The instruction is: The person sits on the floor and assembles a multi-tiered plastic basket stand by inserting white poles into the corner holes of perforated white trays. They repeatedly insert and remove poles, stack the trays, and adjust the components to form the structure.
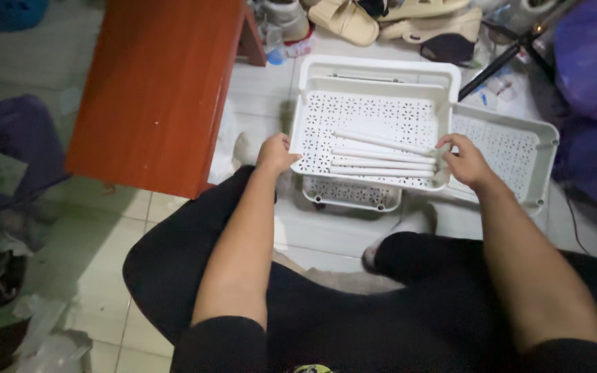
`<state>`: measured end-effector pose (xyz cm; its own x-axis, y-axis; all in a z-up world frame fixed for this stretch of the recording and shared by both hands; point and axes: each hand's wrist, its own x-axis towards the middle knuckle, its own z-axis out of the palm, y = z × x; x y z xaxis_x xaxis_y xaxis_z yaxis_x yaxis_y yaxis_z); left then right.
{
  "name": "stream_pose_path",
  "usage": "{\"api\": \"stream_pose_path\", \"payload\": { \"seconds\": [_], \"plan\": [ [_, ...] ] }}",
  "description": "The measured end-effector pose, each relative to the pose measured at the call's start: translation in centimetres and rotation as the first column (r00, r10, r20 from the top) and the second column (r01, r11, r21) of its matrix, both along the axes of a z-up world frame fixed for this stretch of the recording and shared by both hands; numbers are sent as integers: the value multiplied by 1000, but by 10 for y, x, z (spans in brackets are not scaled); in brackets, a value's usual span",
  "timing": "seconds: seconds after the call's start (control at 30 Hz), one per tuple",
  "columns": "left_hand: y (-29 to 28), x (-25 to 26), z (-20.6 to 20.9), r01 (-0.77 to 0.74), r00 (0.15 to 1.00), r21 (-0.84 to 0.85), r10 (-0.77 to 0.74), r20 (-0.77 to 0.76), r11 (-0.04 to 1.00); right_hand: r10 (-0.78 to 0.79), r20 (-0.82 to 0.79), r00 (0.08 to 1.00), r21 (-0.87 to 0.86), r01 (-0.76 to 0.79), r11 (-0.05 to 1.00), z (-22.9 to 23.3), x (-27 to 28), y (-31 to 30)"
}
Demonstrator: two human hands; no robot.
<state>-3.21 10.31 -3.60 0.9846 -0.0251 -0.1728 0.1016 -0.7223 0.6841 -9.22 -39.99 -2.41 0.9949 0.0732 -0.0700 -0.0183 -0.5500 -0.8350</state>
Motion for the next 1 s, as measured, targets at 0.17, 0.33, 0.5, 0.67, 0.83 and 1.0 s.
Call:
{"api": "stream_pose_path", "payload": {
  "seconds": [0.17, 0.33, 0.5, 0.67, 0.83, 1.0],
  "plan": [
    [5, -8, -10, -30, 998, 32, 31, -57, 999, -14, -77, 997, -154, 2, 988, -22, 2, 9],
    [-2, -20, -8, -24, 996, 86, 31, -85, 996, 5, -94, 996, -198, -24, 980, -24, -1, 10],
    [-11, -24, 0, -63, 988, 87, 74, -132, 994, -32, -54, 998, -341, 12, 940, -1, -6, 22],
    [-16, -24, 7, -66, 983, 110, 84, -166, 992, 38, 214, 976, -540, 86, 837, 37, -6, 57],
    [-16, -27, 10, -69, 984, 103, 84, -157, 992, 320, 52, 946, -575, -234, 784, 48, 2, 92],
    [-16, -29, 11, -95, 982, 64, 104, -158, 993, 357, -76, 931, -627, -323, 709, 38, -4, 111]
  ]
}}
